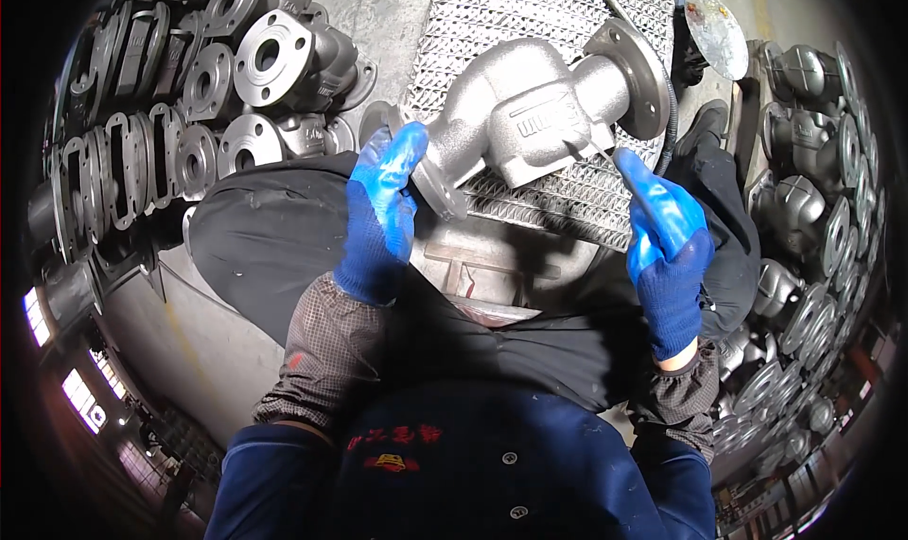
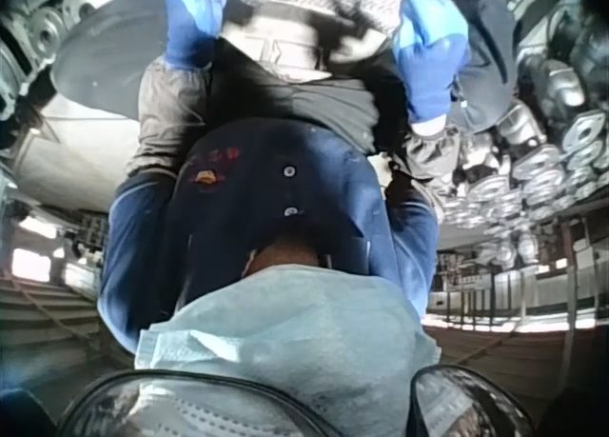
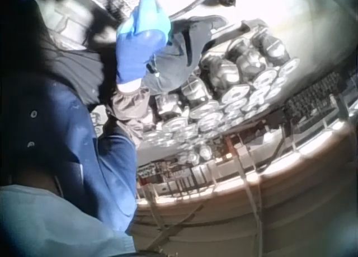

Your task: The person holds a metal valve casting and uses a metal file to scrape and smooth the internal and external surfaces. They rotate the part to reach different areas, including the interior through the opening and the edges of the flange, before placing it back down.

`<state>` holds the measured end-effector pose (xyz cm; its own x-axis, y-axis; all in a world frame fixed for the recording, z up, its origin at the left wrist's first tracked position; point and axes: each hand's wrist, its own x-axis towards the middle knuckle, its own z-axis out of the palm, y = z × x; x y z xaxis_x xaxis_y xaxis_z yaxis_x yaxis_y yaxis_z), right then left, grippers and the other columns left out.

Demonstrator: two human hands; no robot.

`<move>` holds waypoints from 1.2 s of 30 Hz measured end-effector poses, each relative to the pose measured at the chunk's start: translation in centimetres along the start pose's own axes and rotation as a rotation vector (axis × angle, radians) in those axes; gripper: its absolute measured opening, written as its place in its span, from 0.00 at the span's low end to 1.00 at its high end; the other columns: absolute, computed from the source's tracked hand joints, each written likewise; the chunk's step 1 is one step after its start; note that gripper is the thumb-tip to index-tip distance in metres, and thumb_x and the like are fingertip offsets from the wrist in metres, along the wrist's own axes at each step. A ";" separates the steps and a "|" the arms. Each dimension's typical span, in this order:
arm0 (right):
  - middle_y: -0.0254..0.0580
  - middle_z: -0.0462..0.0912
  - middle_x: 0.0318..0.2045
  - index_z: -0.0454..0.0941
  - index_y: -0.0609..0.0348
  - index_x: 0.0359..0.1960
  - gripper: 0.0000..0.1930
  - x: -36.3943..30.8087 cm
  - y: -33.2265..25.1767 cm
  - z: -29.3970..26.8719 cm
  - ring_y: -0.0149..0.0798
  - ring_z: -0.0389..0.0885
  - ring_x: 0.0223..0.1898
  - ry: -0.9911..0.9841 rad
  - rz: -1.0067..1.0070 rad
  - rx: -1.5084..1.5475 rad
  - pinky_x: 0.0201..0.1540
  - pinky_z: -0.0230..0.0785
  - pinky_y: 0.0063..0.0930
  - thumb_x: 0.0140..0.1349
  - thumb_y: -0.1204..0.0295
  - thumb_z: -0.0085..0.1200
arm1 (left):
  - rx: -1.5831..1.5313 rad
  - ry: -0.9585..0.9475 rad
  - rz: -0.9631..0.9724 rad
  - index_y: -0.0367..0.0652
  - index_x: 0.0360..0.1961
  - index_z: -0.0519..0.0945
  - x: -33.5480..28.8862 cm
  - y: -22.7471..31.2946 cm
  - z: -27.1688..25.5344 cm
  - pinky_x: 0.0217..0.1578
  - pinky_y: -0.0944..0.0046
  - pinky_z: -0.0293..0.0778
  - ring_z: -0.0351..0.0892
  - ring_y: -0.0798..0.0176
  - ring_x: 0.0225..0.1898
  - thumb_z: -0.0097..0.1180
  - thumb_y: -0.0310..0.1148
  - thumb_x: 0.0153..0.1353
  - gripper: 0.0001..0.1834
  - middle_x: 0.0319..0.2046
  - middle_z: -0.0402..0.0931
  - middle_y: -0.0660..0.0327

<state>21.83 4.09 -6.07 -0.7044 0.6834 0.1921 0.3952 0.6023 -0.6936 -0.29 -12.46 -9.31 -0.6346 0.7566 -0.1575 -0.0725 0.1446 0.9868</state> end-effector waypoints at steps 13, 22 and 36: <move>0.46 0.81 0.35 0.80 0.49 0.49 0.26 0.6 -0.4 0.6 0.46 0.78 0.35 0.005 -0.046 -0.190 0.41 0.71 0.34 0.46 0.85 0.53 | -0.061 0.042 -0.068 0.27 0.55 0.69 0.1 -0.1 0.2 0.59 0.55 0.62 0.70 0.46 0.56 0.45 0.23 0.53 0.25 0.52 0.71 0.42; 0.43 0.82 0.37 0.80 0.56 0.48 0.23 0.6 -0.5 0.7 0.42 0.79 0.39 -0.013 -0.031 -0.234 0.44 0.70 0.29 0.49 0.87 0.53 | -0.079 0.038 -0.051 0.26 0.54 0.70 0.1 0.0 0.4 0.58 0.56 0.63 0.71 0.45 0.54 0.45 0.23 0.52 0.25 0.51 0.71 0.42; 0.46 0.81 0.34 0.79 0.49 0.51 0.26 0.6 -0.6 0.2 0.44 0.78 0.33 -0.009 -0.016 -0.162 0.38 0.71 0.32 0.48 0.85 0.52 | -0.128 0.078 -0.095 0.27 0.54 0.70 0.0 0.0 0.5 0.59 0.55 0.62 0.70 0.44 0.56 0.46 0.22 0.49 0.27 0.52 0.70 0.41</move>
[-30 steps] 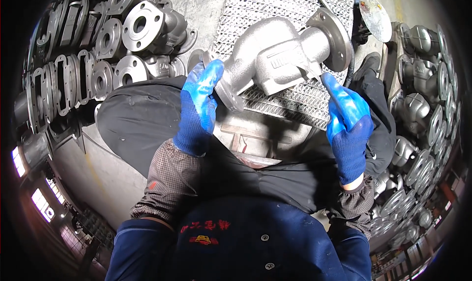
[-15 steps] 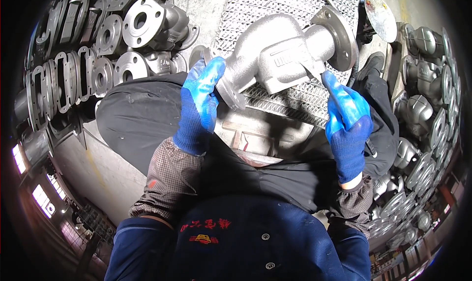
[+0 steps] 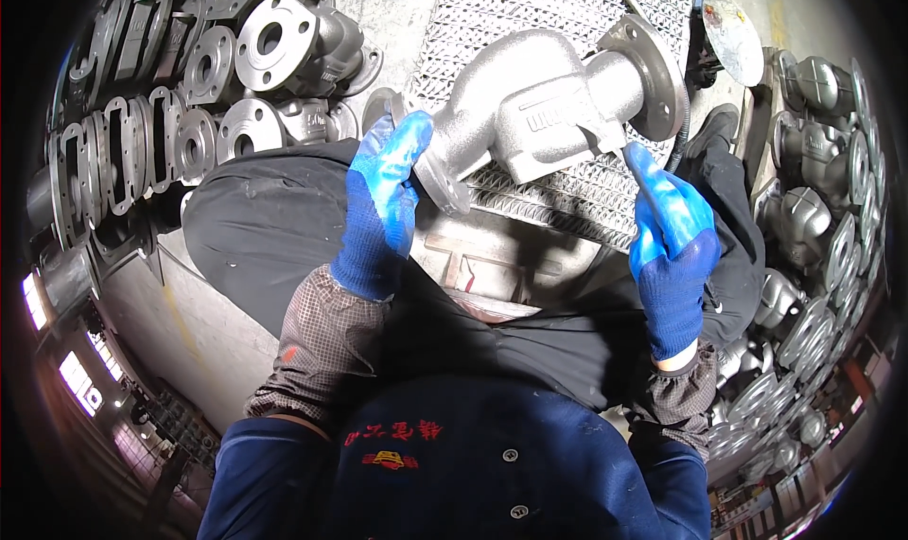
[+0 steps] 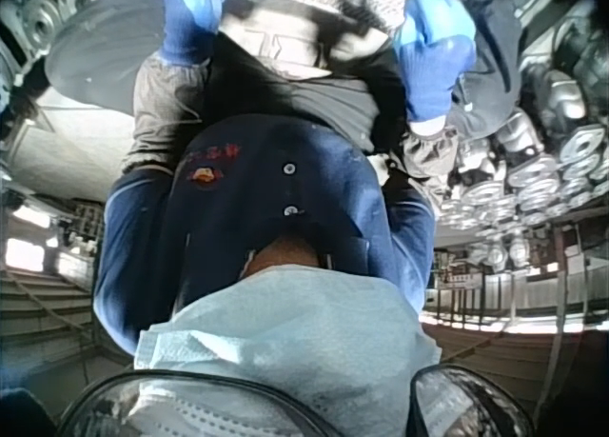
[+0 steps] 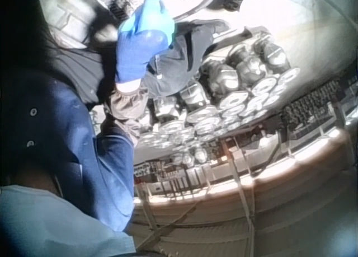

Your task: The person holds a metal valve casting and uses a metal file to scrape and smooth the internal and external surfaces. They rotate the part to reach different areas, including the interior through the opening and the edges of the flange, before placing it back down.

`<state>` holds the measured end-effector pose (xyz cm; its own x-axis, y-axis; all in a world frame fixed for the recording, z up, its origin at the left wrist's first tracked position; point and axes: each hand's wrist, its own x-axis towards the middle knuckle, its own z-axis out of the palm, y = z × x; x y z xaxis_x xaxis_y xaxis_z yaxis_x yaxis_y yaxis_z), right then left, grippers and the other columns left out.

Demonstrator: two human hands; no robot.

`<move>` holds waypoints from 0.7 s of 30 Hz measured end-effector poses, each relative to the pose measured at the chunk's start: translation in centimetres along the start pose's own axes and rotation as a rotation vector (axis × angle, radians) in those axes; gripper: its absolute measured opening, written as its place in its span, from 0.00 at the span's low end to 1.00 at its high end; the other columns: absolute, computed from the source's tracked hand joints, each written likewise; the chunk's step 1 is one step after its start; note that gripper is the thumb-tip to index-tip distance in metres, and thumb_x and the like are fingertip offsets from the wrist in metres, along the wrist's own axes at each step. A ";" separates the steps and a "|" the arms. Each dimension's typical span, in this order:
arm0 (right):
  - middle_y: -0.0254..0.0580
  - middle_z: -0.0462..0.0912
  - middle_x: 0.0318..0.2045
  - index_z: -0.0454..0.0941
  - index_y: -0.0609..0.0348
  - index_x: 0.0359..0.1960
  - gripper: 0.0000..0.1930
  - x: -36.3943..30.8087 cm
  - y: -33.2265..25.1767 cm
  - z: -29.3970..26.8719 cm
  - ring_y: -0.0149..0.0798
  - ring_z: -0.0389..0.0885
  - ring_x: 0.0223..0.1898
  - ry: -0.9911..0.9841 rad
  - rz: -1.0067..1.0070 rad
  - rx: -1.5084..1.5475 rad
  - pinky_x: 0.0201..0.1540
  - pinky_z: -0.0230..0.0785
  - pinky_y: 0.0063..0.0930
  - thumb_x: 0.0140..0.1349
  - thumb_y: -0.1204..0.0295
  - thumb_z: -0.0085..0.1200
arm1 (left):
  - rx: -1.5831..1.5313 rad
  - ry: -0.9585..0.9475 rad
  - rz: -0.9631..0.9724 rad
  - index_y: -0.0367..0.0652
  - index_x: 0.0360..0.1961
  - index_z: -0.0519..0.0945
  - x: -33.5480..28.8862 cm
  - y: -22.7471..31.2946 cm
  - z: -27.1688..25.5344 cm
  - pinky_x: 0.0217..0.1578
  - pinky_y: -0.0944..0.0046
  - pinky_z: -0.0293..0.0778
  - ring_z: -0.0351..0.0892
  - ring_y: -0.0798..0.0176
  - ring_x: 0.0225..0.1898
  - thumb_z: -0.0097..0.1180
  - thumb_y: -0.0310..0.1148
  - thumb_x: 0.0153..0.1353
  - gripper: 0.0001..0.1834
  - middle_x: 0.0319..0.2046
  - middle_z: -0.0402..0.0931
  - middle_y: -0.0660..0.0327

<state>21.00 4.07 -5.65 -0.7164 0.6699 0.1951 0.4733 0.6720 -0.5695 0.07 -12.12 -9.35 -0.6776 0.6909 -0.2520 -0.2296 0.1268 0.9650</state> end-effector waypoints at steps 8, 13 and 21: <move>0.46 0.81 0.33 0.79 0.47 0.51 0.26 1.1 -0.1 -0.2 0.46 0.79 0.33 -0.068 -0.023 -0.085 0.38 0.72 0.34 0.48 0.84 0.53 | -0.059 -0.034 0.024 0.27 0.54 0.71 0.0 0.2 0.1 0.59 0.55 0.62 0.70 0.44 0.56 0.45 0.22 0.50 0.26 0.51 0.71 0.41; 0.46 0.81 0.32 0.78 0.46 0.51 0.26 1.5 0.1 -0.2 0.46 0.79 0.33 -0.065 -0.079 -0.154 0.37 0.72 0.35 0.49 0.83 0.54 | -0.028 -0.046 0.020 0.27 0.53 0.71 0.1 0.3 -0.1 0.58 0.55 0.63 0.71 0.44 0.55 0.46 0.23 0.51 0.25 0.51 0.71 0.41; 0.46 0.81 0.32 0.78 0.46 0.51 0.25 1.4 -0.1 -0.5 0.46 0.79 0.33 -0.082 -0.105 -0.179 0.36 0.72 0.35 0.49 0.82 0.55 | -0.039 -0.062 -0.005 0.26 0.53 0.71 0.2 0.5 0.0 0.57 0.56 0.63 0.70 0.43 0.55 0.46 0.25 0.52 0.25 0.51 0.71 0.40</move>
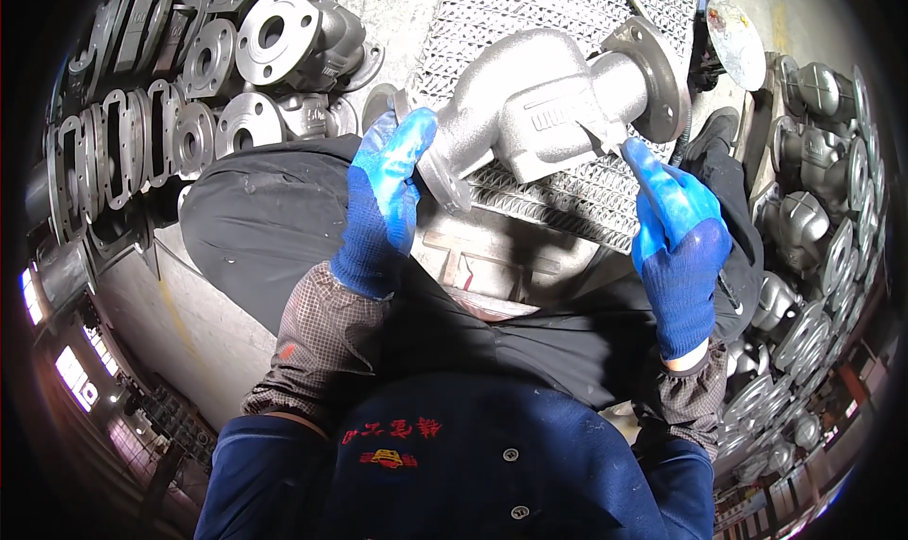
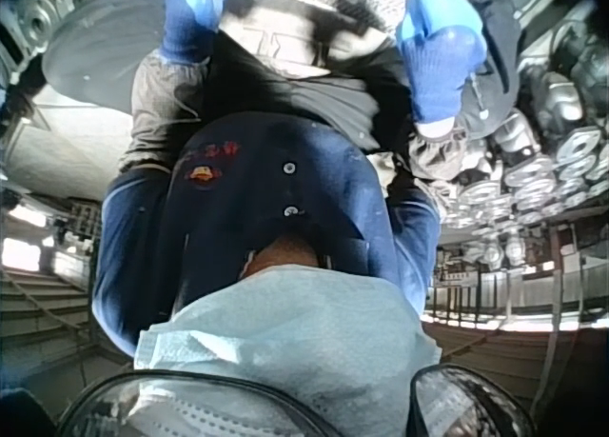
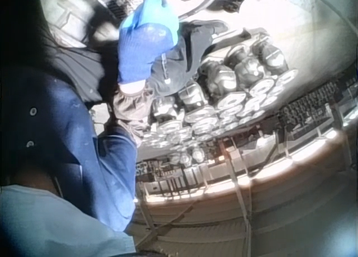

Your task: The person holds a metal valve casting and uses a metal file to scrape and smooth the internal and external surfaces. They rotate the part to reach different areas, including the interior through the opening and the edges of the flange, before placing it back down.

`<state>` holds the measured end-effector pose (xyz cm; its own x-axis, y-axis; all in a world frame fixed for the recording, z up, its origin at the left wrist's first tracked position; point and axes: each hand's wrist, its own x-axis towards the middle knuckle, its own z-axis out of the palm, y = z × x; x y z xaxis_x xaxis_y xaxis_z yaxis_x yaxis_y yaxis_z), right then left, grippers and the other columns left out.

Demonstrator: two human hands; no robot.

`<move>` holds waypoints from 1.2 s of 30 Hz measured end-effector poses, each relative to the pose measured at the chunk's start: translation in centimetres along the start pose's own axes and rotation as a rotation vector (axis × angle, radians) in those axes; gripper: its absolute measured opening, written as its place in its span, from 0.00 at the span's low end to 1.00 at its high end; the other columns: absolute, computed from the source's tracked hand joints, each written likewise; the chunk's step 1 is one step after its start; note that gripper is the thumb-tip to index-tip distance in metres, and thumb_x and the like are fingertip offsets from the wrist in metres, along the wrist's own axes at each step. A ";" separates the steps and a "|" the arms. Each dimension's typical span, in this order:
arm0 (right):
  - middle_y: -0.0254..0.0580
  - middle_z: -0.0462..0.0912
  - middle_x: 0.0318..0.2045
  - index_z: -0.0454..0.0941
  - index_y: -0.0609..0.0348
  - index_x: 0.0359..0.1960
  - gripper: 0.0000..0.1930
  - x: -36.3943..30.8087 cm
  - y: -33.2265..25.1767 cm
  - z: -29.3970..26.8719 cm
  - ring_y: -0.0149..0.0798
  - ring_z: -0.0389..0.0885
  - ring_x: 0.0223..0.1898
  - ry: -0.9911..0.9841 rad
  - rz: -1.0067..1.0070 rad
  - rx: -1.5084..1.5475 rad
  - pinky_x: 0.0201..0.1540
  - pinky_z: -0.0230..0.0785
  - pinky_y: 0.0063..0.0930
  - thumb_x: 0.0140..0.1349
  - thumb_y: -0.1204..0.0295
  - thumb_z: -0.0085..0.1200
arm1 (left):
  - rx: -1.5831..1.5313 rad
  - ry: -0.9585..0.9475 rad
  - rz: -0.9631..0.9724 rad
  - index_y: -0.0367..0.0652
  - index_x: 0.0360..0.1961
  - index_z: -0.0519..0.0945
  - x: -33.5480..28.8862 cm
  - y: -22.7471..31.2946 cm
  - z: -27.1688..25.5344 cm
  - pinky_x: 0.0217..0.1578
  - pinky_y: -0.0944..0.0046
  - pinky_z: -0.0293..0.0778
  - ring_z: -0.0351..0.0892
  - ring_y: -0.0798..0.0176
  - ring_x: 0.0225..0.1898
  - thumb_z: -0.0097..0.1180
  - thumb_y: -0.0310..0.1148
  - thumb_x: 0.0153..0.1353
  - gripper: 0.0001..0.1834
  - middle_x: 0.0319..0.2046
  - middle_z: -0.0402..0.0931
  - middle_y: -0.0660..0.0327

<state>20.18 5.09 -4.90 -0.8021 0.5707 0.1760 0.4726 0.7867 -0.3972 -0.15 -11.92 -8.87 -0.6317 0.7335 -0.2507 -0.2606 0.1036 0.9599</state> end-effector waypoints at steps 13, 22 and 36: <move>0.47 0.81 0.33 0.79 0.56 0.49 0.23 -0.3 -0.8 -0.7 0.39 0.79 0.32 -0.052 0.157 0.157 0.38 0.71 0.27 0.52 0.88 0.49 | -0.048 0.020 -0.013 0.27 0.53 0.71 -0.1 -0.2 0.1 0.59 0.55 0.62 0.70 0.44 0.56 0.44 0.21 0.50 0.26 0.52 0.70 0.41; 0.47 0.77 0.26 0.79 0.48 0.51 0.24 -0.4 -0.7 0.0 0.46 0.77 0.26 -0.009 0.170 0.166 0.32 0.71 0.34 0.50 0.84 0.53 | 0.045 0.022 0.047 0.26 0.52 0.71 0.0 -0.4 0.0 0.57 0.55 0.64 0.71 0.43 0.54 0.45 0.24 0.51 0.25 0.50 0.71 0.39; 0.47 0.78 0.27 0.79 0.49 0.50 0.23 -0.1 -0.6 0.2 0.47 0.77 0.28 -0.029 0.173 0.182 0.34 0.71 0.34 0.50 0.83 0.55 | 0.094 0.028 0.051 0.28 0.53 0.71 0.0 -1.1 -0.4 0.57 0.55 0.64 0.71 0.43 0.54 0.46 0.22 0.50 0.26 0.51 0.71 0.41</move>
